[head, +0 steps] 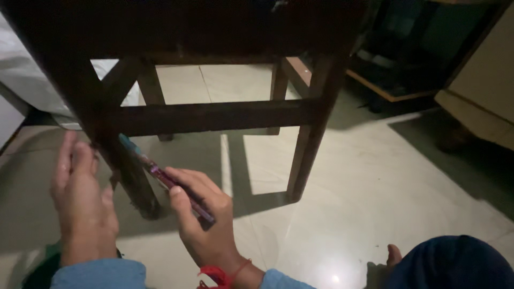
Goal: The person dips a paintbrush into a green mug and paints the legs and frame of a wooden stool. The stool has a white protective covering on its seat. The person works on different sides of the stool, applying paint to the vertical and horizontal wooden parts.
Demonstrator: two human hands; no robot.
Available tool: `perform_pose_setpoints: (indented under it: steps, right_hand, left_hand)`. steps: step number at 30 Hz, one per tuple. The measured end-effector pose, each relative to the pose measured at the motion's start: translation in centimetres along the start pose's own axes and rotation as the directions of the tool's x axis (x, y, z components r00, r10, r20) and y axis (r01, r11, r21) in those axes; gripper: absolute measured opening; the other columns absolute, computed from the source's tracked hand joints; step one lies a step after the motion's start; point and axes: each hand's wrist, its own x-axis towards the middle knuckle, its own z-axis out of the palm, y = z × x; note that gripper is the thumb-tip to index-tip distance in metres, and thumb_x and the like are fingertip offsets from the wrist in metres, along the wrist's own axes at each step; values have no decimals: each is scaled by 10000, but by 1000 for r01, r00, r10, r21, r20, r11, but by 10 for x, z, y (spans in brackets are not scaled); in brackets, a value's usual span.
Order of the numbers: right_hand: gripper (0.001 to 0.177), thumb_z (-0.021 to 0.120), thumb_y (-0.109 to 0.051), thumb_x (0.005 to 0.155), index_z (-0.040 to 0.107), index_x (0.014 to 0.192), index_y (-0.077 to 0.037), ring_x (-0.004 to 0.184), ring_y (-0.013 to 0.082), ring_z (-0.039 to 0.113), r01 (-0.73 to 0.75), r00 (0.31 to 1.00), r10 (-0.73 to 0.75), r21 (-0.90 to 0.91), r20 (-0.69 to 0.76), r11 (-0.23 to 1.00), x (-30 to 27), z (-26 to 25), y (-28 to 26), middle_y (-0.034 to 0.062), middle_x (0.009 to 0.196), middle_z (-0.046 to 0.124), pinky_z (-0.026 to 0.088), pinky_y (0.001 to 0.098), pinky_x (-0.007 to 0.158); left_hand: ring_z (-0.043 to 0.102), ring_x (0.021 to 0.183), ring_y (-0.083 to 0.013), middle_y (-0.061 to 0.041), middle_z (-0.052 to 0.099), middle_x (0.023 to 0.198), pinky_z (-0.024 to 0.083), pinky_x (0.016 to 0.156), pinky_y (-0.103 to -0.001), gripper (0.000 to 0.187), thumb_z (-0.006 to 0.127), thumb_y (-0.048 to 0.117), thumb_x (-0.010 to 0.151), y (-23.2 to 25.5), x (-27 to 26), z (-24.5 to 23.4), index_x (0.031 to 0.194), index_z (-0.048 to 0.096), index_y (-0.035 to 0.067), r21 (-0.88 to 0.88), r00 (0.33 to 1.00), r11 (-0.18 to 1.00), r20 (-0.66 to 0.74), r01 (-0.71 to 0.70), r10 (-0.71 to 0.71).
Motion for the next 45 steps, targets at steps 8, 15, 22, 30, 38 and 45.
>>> perform_pose_setpoints:
  steps: [8, 15, 22, 30, 38, 45]
  right_hand:
    - [330, 598, -87, 1026, 660, 1335, 11, 1011, 158, 746, 90, 996, -89, -53, 24, 995, 20, 1, -13, 148, 1161, 757, 573, 266, 872]
    - [414, 590, -157, 988, 654, 1394, -103, 726, 135, 672, -252, 966, 235, -185, -109, 950, 22, -29, -4, 85, 959, 777, 534, 298, 603]
    - [428, 551, -122, 1007, 596, 1419, -15, 991, 183, 747, -100, 898, -34, -278, -439, 955, 4, -79, -8, 139, 1136, 775, 601, 302, 846]
    - [420, 596, -60, 972, 617, 1382, 30, 1250, 337, 695, 58, 940, -165, -335, -298, 940, 13, -15, -15, 251, 1341, 696, 577, 397, 981]
    - [327, 607, -86, 1023, 650, 1327, 29, 1106, 287, 753, 156, 985, -169, -239, -38, 958, 32, 0, -33, 233, 1224, 738, 605, 375, 943]
    - [347, 584, -179, 1013, 729, 1324, -123, 756, 176, 735, -231, 950, 178, -195, -257, 953, 44, -88, -38, 141, 981, 803, 594, 283, 622]
  left_hand:
    - [100, 1587, -343, -132, 68, 1739, 201, 1241, -495, 632, 339, 420, 1072, 8, -15, 25, 1638, 211, 170, 562, 891, 694, 335, -450, 307]
    - [136, 1589, -357, -140, 118, 1727, 220, 1255, -499, 678, 359, 428, 1062, -12, -12, 36, 1633, 170, 114, 565, 839, 628, 442, -535, 317]
    - [268, 1532, -398, -99, 3, 1801, 316, 1208, -483, 780, 498, 257, 1016, -22, -7, 38, 1681, 123, 93, 637, 904, 652, 376, -411, 203]
    - [96, 1571, -466, -221, -111, 1712, 309, 1208, -487, 885, 595, 125, 906, -42, 3, 25, 1618, 80, 26, 619, 818, 538, 474, -572, 325]
    - [94, 1562, -438, -174, -199, 1724, 320, 1177, -518, 981, 628, 221, 913, -38, 12, 24, 1642, -12, 79, 749, 901, 526, 424, -403, 86]
    - [137, 1540, -452, -201, -138, 1693, 332, 1173, -496, 1081, 739, 315, 832, -42, 9, 26, 1619, 47, 52, 726, 872, 485, 434, -487, 225]
